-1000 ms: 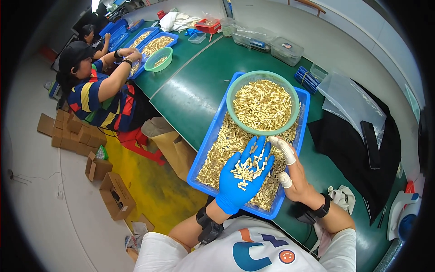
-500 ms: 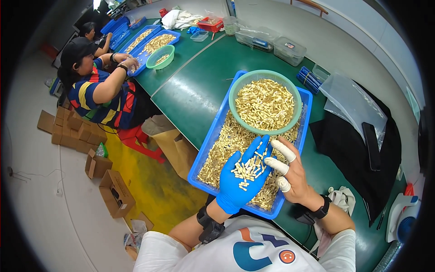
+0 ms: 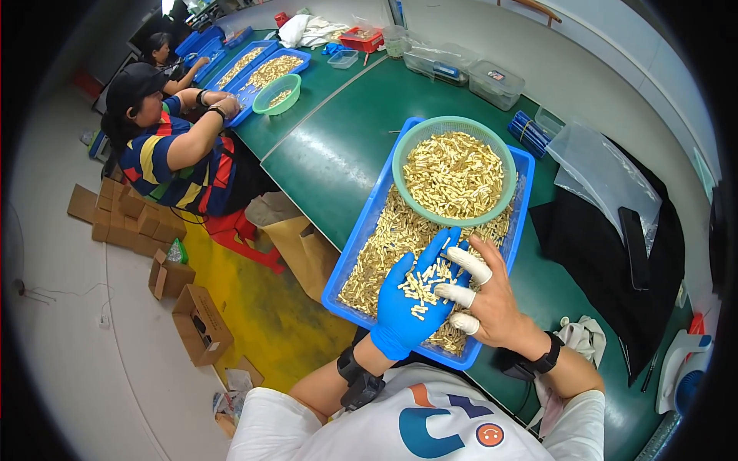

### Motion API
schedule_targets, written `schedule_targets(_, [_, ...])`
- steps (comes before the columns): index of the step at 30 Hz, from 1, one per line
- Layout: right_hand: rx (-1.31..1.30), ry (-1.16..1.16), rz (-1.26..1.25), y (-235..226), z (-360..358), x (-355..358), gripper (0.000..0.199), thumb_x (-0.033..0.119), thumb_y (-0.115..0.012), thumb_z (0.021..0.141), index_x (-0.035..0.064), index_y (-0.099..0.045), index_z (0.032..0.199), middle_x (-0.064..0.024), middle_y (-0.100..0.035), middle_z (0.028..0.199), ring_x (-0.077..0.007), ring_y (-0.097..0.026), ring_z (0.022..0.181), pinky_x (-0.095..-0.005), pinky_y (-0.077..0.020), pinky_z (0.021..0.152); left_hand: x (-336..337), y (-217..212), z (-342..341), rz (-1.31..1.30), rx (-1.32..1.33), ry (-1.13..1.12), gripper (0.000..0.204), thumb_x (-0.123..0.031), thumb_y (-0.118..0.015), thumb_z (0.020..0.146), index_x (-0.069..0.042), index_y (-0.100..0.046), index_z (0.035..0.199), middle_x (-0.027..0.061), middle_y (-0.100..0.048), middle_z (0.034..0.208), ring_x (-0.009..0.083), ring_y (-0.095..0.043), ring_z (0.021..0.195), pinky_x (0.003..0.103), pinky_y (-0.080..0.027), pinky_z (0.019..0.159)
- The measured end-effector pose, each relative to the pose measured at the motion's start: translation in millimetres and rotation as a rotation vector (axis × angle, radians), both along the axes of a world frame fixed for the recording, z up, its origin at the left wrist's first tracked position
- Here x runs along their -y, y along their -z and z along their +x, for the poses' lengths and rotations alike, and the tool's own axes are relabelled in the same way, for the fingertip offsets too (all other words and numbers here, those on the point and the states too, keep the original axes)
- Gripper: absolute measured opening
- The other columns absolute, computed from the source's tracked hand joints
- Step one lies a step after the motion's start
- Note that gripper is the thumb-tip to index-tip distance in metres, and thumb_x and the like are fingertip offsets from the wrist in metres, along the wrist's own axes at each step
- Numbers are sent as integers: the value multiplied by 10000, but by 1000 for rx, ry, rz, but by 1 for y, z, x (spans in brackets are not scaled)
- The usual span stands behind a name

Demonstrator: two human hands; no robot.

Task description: The person sorts small metal components by hand, picking them from a blue tray and placing them into a green basket. They repeatedly scoop up the components, inspect them, and drop selected pieces into the basket.

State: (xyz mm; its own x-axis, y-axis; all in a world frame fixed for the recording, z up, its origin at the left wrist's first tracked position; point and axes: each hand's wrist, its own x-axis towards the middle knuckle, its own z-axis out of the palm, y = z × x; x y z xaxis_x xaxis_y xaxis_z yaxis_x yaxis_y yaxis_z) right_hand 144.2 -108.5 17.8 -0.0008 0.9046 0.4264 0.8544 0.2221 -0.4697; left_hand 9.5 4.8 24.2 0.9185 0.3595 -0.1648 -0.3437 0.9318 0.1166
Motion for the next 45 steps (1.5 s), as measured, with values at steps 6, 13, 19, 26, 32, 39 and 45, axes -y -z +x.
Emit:
schedule_targets(6, [157, -40, -46, -11, -8, -4, 545, 571, -453, 911, 174, -613, 1247, -188, -364, 1454, -466, -284, 1349, -663, -167, 1082, -2, 12, -2, -163, 80, 131, 539, -358, -301, 1027, -74, -305, 1485, 103, -344, 1510, 248, -331, 1387, 405, -245, 1162])
schedule_targets(13, [121, 42, -83, -7, -8, -3, 596, 586, -385, 942, 147, -562, 1304, -216, -339, 1463, -480, -269, 1355, -666, -168, 1079, 0, 15, -2, -282, 120, 91, 538, -381, -292, 1028, -88, -323, 1478, 107, -348, 1507, 280, -355, 1373, 451, -258, 1151])
schedule_targets(19, [31, 70, -85, -4, -9, -4, 632, 604, -352, 944, 143, -530, 1337, -224, -321, 1474, -484, -259, 1359, -664, -156, 1084, 0, 7, -1, -122, 54, 82, 519, -351, -280, 1035, -78, -326, 1474, 100, -333, 1516, 253, -318, 1396, 402, -242, 1167])
schedule_targets(26, [219, -10, -135, -12, -8, -4, 651, 622, -360, 930, 158, -503, 1364, -231, -317, 1475, -492, -254, 1357, -667, -143, 1086, -1, 9, -3, -219, 132, 130, 526, -359, -290, 1030, -84, -326, 1477, 99, -324, 1523, 256, -329, 1390, 418, -241, 1165])
schedule_targets(32, [175, 55, -145, -9, -10, -6, 646, 639, -360, 919, 182, -539, 1339, -225, -323, 1473, -493, -259, 1353, -667, -141, 1088, -1, 9, -2, -113, 96, 112, 536, -354, -290, 1028, -79, -303, 1487, 95, -320, 1526, 259, -324, 1392, 421, -230, 1168])
schedule_targets(39, [235, -7, -151, -13, -7, -4, 700, 641, -350, 922, 121, -494, 1368, -230, -328, 1469, -486, -257, 1356, -669, -146, 1084, -1, 8, -1, -195, 28, 57, 560, -373, -299, 1016, -87, -279, 1497, 130, -323, 1520, 291, -337, 1383, 474, -226, 1160])
schedule_targets(45, [-47, 64, 26, -4, -6, -3, 614, 543, -388, 959, 91, -490, 1361, -232, -353, 1456, -466, -296, 1349, -599, -222, 1092, -2, 4, -1, -91, 64, 5, 543, -312, -323, 1014, -61, -278, 1493, 102, -291, 1542, 258, -310, 1400, 429, -232, 1166])
